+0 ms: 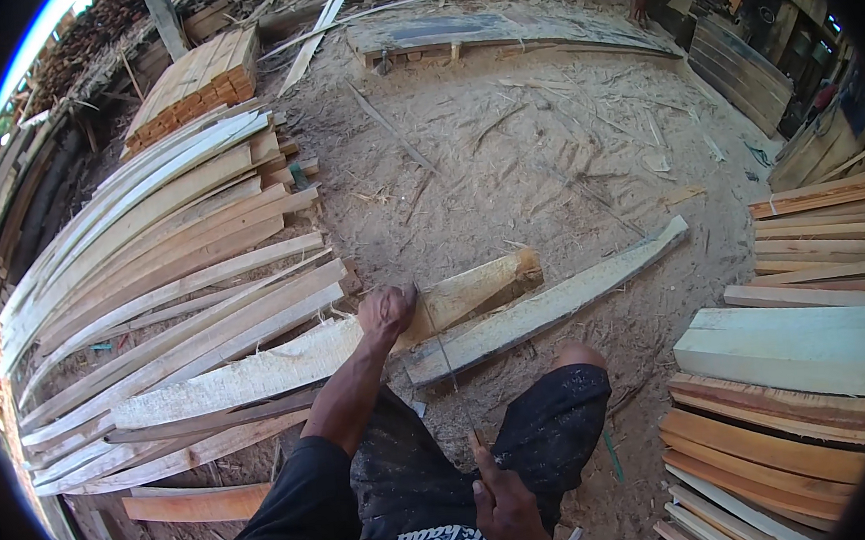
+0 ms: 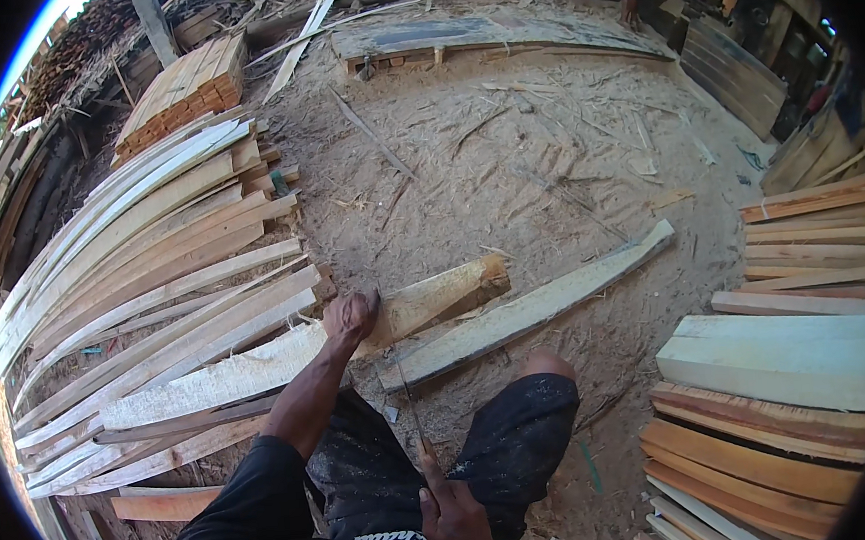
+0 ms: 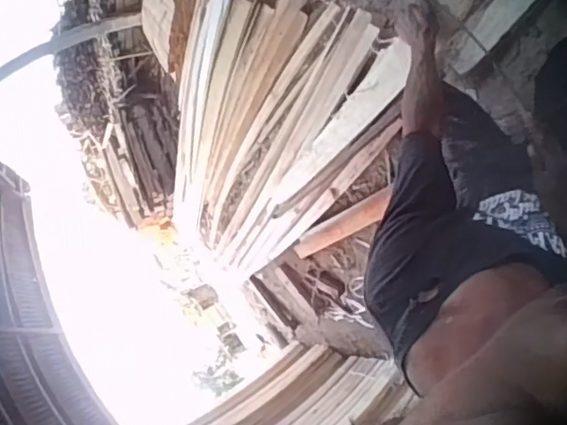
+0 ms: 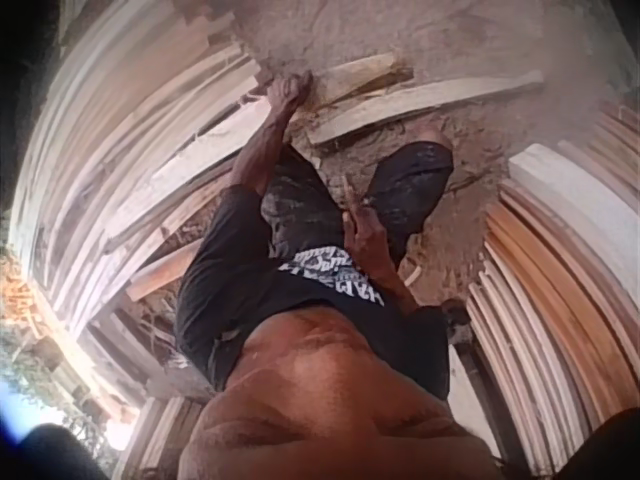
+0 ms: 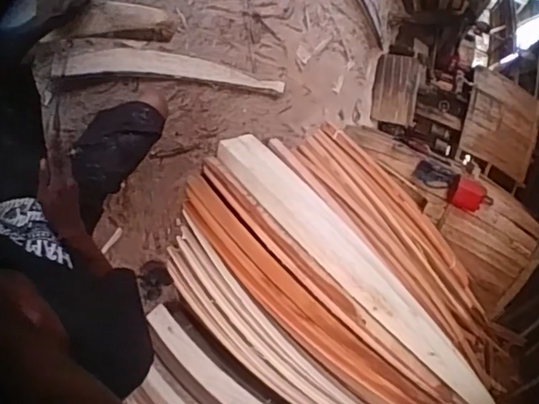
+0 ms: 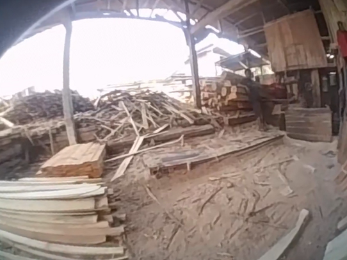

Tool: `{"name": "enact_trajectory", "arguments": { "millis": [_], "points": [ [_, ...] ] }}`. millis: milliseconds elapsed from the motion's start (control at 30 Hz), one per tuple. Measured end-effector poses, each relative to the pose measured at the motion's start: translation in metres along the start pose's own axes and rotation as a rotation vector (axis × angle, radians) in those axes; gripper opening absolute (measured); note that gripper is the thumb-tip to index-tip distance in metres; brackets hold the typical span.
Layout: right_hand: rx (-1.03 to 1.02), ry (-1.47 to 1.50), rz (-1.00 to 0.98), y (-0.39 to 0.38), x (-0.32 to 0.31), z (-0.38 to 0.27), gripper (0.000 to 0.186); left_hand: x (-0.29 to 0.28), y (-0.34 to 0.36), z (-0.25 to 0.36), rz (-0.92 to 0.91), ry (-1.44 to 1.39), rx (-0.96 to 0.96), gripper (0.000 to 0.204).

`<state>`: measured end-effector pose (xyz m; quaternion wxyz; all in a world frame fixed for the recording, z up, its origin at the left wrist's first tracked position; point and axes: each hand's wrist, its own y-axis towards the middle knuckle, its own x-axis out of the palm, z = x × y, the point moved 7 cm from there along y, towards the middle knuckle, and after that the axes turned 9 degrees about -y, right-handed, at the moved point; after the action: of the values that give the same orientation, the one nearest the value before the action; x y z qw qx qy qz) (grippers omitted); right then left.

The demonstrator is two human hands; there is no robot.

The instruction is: The person selects a long piece of wood from a stack, places it on the ground, and uses a hand saw to cut through it. After completing the cut, the person moves the cut portion aside and reaches for another piece of lumber.

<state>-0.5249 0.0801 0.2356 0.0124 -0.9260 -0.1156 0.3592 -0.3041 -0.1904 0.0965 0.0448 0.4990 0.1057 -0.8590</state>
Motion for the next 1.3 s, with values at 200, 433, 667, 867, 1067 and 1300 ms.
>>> {"name": "enact_trajectory", "arguments": {
  "millis": [200, 433, 667, 867, 1067, 1300],
  "points": [
    [-0.105, -0.144, 0.099, 0.153, 0.033, -0.014, 0.073, -0.020, -0.025, 0.008, 0.200, 0.002, -0.050, 0.060],
    [-0.066, -0.093, 0.016, 0.014, 0.022, 0.007, 0.076, -0.023, -0.013, -0.001, 0.283, 0.011, -0.062, 0.056],
    [-0.118, -0.094, 0.053, 0.100, 0.035, 0.015, 0.078, -0.023, -0.021, 0.005, 0.302, -0.027, -0.035, 0.056],
    [-0.119, -0.091, 0.105, 0.089, 0.020, -0.007, 0.076, -0.023, -0.007, 0.000, 0.370, -0.003, -0.006, 0.054],
    [0.008, -0.077, 0.014, 0.006, -0.024, -0.029, 0.072, -0.013, -0.004, 0.004, 0.232, 0.001, -0.055, 0.057],
    [-0.117, -0.046, 0.034, 0.157, 0.056, 0.007, 0.081, -0.025, -0.021, 0.003, 0.310, -0.010, -0.023, 0.055]
  ]
}}
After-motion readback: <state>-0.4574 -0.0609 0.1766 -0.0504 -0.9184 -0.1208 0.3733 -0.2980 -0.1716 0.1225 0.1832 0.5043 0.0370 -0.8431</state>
